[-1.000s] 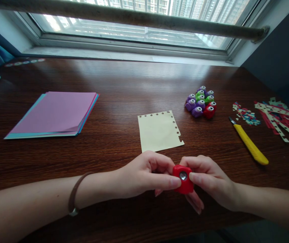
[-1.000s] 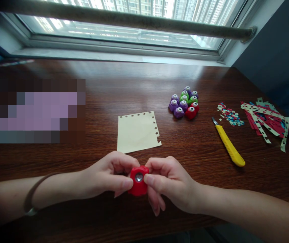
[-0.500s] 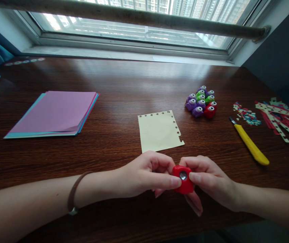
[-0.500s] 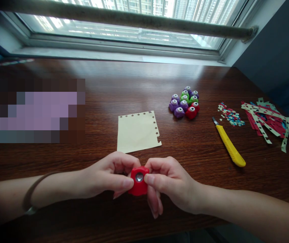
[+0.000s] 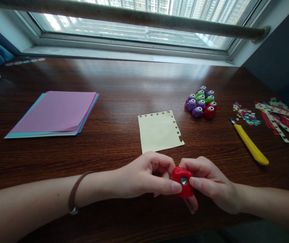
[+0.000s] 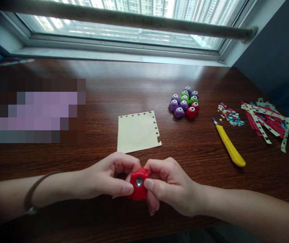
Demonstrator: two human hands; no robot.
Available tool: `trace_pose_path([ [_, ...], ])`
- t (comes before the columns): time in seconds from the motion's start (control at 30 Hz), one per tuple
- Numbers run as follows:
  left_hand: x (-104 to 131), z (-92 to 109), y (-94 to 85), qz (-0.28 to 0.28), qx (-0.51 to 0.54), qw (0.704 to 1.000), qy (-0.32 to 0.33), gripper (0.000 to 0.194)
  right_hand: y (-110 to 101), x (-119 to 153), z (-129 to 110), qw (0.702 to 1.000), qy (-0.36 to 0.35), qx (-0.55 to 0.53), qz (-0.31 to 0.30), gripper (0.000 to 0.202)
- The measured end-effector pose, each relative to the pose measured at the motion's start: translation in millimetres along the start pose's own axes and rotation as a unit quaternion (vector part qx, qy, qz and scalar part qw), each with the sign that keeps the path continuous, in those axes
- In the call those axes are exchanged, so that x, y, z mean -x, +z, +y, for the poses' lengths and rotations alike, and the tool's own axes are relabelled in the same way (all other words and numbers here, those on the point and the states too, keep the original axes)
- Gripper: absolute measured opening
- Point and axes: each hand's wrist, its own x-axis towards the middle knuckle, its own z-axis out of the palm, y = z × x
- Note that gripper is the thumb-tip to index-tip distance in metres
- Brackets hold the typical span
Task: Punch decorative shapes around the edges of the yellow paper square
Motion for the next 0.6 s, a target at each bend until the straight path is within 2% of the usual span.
trace_pose_path([
  [0.13,0,-2,0.9,0.004,-0.036,0.999,0.006,0.026,0,0,3,0.988,-0.084,0.126,0.007,0.015],
  [0.2,1,-3,1.8,0.002,-0.062,0.998,0.010,0.028,1,0,6,0.962,-0.160,0.218,0.027,0.010],
  [0.3,1,-5,3.1,-0.008,-0.093,0.995,0.032,0.028,-1,-1,10,0.905,-0.259,0.333,0.056,0.010],
  [0.4,1,-5,3.9,0.000,-0.086,0.994,0.068,0.023,-7,-2,11,0.842,-0.326,0.421,0.083,0.019],
  [0.5,-1,-4,3.8,-0.001,-0.068,0.992,0.103,0.012,-14,-3,6,0.783,-0.384,0.476,0.115,0.038],
  [0.53,-2,-3,3.7,-0.007,-0.062,0.992,0.111,0.009,-16,-3,4,0.776,-0.391,0.482,0.117,0.043],
  [0.6,-3,-3,3.5,-0.018,-0.050,0.991,0.121,0.008,-17,-4,0,0.782,-0.389,0.475,0.108,0.048],
])
